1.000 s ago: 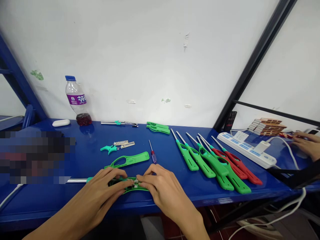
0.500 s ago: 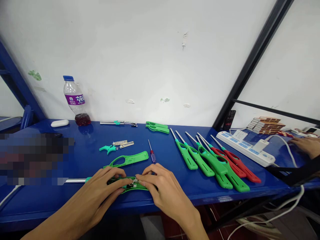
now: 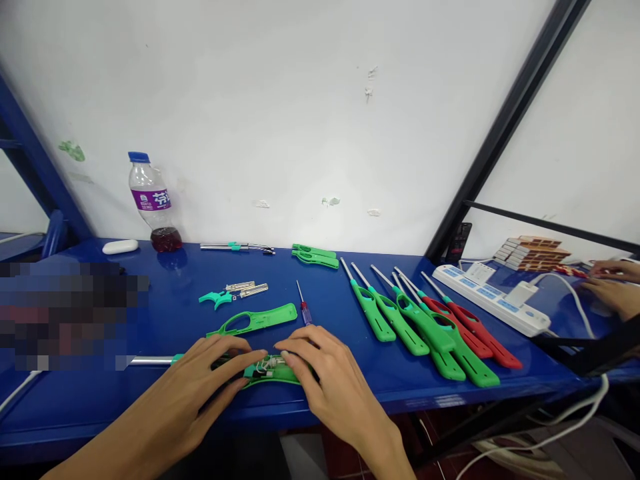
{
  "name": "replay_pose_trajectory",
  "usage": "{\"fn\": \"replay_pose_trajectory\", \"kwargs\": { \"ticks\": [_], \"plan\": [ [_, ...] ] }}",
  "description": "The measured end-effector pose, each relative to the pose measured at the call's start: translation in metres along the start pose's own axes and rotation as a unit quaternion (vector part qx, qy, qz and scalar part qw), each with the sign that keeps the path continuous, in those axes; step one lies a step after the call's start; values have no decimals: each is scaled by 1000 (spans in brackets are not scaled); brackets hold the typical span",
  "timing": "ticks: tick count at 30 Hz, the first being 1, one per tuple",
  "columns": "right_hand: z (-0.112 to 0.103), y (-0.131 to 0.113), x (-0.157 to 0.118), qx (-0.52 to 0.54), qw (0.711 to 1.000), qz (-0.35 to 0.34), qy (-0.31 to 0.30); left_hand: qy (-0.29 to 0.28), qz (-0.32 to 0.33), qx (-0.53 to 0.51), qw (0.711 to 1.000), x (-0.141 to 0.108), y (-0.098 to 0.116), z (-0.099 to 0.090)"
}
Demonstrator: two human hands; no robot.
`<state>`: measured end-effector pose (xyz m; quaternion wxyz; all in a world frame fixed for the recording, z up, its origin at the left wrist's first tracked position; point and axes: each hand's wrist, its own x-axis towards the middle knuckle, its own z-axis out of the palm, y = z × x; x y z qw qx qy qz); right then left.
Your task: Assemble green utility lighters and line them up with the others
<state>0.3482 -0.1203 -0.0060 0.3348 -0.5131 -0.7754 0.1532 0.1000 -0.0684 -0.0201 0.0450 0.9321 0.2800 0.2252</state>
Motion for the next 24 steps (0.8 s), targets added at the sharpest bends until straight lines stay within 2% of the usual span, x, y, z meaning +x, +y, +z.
{"fn": "replay_pose_trajectory", "kwargs": {
  "ticks": [5, 9, 12, 14, 18, 24],
  "plan": [
    [-9, 4, 21, -77, 996, -17, 28, 37, -12, 18, 999, -2, -9, -5],
    [-13, 6, 50, -150, 987, -44, -39, 101, -35, 65, 992, -3, -29, -22],
    [-7, 9, 67, -165, 980, -49, -100, 135, -81, 121, 980, -6, -46, -38],
    [-2, 11, 73, -159, 979, -53, -113, 144, -128, 139, 971, -9, -53, -47],
    [2, 13, 74, -148, 983, -69, -81, 155, -169, 144, 962, -10, -55, -57],
    [-5, 6, 63, -155, 984, -75, -32, 143, -100, 110, 978, -11, -53, -47]
  ]
}}
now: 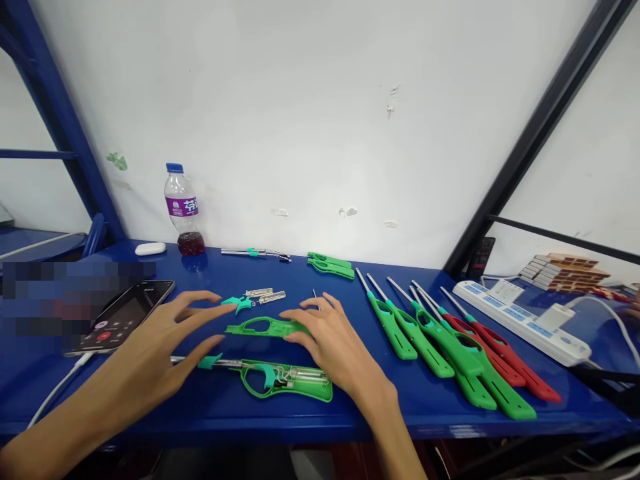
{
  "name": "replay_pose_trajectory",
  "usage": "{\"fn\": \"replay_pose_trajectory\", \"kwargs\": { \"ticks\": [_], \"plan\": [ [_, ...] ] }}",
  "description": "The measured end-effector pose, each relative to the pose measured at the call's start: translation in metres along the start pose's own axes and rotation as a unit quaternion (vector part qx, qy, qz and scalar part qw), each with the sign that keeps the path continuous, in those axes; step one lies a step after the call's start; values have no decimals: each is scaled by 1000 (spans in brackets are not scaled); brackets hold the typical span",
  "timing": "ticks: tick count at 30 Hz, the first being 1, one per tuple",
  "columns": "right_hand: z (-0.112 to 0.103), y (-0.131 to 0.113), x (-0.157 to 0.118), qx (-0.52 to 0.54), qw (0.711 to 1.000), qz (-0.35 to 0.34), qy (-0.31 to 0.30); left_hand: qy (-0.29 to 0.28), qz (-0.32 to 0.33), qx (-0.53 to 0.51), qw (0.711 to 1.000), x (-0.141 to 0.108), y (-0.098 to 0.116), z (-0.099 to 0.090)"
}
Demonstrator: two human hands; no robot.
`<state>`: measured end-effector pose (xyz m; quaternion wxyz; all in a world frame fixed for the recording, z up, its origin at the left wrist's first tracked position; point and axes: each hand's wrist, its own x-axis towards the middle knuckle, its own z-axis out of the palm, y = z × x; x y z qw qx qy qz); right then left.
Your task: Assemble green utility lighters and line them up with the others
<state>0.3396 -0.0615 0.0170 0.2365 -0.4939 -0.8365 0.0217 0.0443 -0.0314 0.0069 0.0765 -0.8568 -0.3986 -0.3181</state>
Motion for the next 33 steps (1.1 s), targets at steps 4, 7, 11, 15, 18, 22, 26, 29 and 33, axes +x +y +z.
{"fn": "replay_pose_trajectory", "kwargs": {
  "ticks": [4, 7, 11, 15, 18, 22, 26, 29, 33],
  "plan": [
    [-13, -10, -6, -25, 999, -3, 29, 3, 32, -9, 999, -1, -1, 6],
    [-22, -18, -9, -28, 998, -11, 56, 13, 74, -25, 997, 2, 2, 2],
    [-29, -25, -13, -12, 998, -12, 62, 62, 105, -46, 991, 7, 10, -7],
    [-31, -29, -16, 11, 999, 7, 52, 97, 95, -63, 989, 6, 14, -9],
    [-35, -32, -17, 44, 998, 29, 46, 100, 69, -77, 990, 4, 16, -8],
    [-43, -37, -19, 69, 996, 50, 12, 82, 78, -80, 990, 3, 17, -6],
    [-44, -38, -21, 44, 997, 64, -27, 46, 99, -37, 993, 4, 15, -1],
    [-41, -38, -22, 24, 996, 75, -47, 19, 93, -22, 995, 4, 13, 4],
    [-41, -39, -24, 17, 991, 99, -85, -10, 69, -29, 997, 1, 14, 10]
  ]
}}
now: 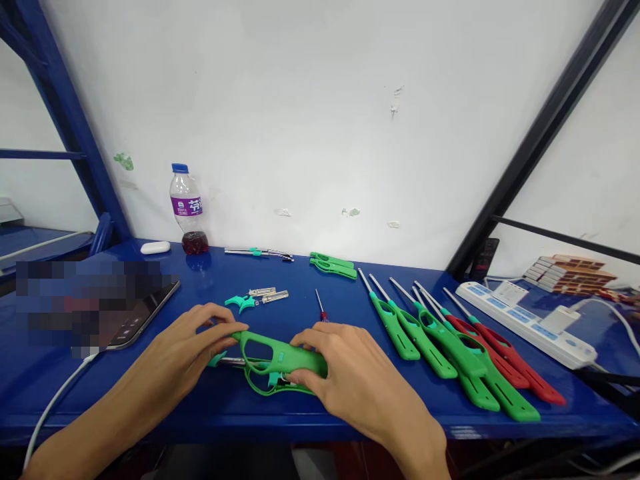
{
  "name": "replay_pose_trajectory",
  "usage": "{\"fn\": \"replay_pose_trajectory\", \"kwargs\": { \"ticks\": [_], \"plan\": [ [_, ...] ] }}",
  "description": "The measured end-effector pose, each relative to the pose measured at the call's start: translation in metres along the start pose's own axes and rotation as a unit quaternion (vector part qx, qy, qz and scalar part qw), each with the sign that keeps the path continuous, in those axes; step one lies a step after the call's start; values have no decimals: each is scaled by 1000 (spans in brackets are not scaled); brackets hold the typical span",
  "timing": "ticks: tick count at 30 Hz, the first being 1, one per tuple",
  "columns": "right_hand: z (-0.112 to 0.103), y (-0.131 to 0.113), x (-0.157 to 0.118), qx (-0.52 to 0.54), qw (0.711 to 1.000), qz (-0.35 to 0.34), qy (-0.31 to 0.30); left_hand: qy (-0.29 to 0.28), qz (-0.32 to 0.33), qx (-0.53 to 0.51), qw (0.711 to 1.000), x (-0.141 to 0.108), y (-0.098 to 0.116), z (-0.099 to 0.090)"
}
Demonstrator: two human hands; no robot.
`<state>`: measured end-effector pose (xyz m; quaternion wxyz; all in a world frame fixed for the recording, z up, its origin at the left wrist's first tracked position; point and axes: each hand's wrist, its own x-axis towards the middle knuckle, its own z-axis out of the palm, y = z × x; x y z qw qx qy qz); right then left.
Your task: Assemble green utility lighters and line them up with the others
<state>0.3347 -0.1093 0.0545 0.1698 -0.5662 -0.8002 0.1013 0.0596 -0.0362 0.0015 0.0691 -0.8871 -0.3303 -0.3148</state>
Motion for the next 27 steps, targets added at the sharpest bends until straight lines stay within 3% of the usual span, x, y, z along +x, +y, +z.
{"fn": "replay_pose_trajectory", "kwargs": {
  "ticks": [7, 15, 21, 27],
  "plan": [
    [-4, -2, 1, 28, 998, 26, -41, -132, -35, -65, 988, -4, 4, 1],
    [1, 4, 2, 51, 995, 54, -72, -203, -74, -100, 971, -4, 10, 4],
    [3, 1, 4, 51, 994, 61, -81, -235, -75, -83, 966, -1, 8, 6],
    [4, -4, 7, 47, 992, 71, -90, -231, -78, -80, 967, -4, 7, 6]
  ]
}}
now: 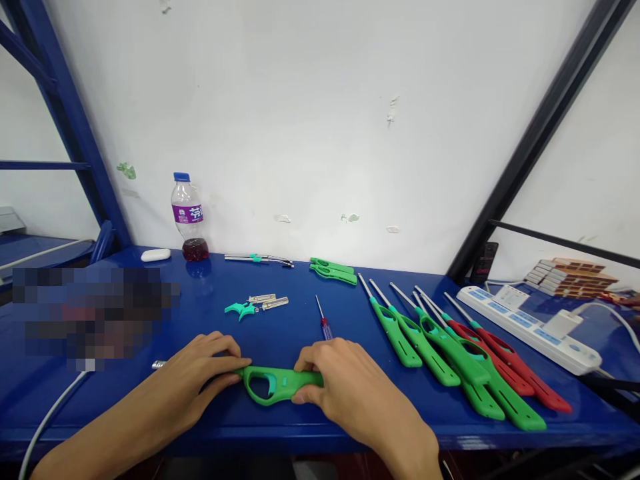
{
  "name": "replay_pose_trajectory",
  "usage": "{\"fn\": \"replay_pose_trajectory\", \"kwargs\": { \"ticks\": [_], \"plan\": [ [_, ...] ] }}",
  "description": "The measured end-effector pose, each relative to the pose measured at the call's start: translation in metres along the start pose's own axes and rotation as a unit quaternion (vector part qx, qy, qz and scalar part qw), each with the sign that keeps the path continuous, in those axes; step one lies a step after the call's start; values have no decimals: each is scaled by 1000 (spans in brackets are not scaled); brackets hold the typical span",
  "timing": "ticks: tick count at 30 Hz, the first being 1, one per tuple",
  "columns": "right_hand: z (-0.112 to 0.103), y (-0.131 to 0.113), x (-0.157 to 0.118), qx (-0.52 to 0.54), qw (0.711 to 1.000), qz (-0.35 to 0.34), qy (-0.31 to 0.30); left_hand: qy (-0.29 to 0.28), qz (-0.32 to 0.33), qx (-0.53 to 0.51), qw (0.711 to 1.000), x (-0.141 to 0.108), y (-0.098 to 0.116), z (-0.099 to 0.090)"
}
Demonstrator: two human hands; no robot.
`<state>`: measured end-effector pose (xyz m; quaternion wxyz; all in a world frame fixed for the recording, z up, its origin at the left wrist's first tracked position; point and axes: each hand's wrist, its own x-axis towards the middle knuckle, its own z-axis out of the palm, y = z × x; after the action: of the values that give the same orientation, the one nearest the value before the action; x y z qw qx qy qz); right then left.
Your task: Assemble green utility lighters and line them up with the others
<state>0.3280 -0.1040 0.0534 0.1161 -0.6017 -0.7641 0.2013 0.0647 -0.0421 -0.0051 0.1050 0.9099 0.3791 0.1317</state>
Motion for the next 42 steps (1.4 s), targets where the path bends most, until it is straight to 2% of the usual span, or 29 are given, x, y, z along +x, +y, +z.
{"fn": "replay_pose_trajectory", "kwargs": {
  "ticks": [8, 12, 14, 17, 20, 23, 28, 31, 34, 38, 42],
  "plan": [
    [11, 2, 1, -5, 999, 25, 20, 5, 0, 34, 999, 3, 8, 1],
    [15, 2, 4, -14, 998, 57, 20, 8, 10, 61, 998, -3, 10, -6],
    [16, 3, 4, -13, 998, 59, 21, 30, -10, 83, 996, -10, 4, -11],
    [17, 6, 4, -1, 999, 48, 18, 51, -64, 114, 990, -18, -10, -17],
    [15, 7, 2, 5, 999, 36, 6, 21, -50, 75, 996, -18, -19, -17],
    [12, 4, 0, 17, 1000, 15, -4, 32, -15, 31, 999, -14, -15, -11],
    [11, -3, 2, 30, 999, -40, -21, 59, -4, 27, 998, -7, -2, 2],
    [10, -3, 3, 32, 997, -60, -24, 92, 7, 35, 995, -5, -4, 0],
    [4, -1, 1, 49, 996, -71, -14, 161, 61, 32, 985, -4, -7, -5],
    [-3, 2, -6, 63, 995, -78, 21, 256, 153, 11, 954, -3, -3, -9],
    [-6, 2, -9, 61, 992, -96, 47, 322, 192, 10, 927, -2, 4, -7]
  ]
}}
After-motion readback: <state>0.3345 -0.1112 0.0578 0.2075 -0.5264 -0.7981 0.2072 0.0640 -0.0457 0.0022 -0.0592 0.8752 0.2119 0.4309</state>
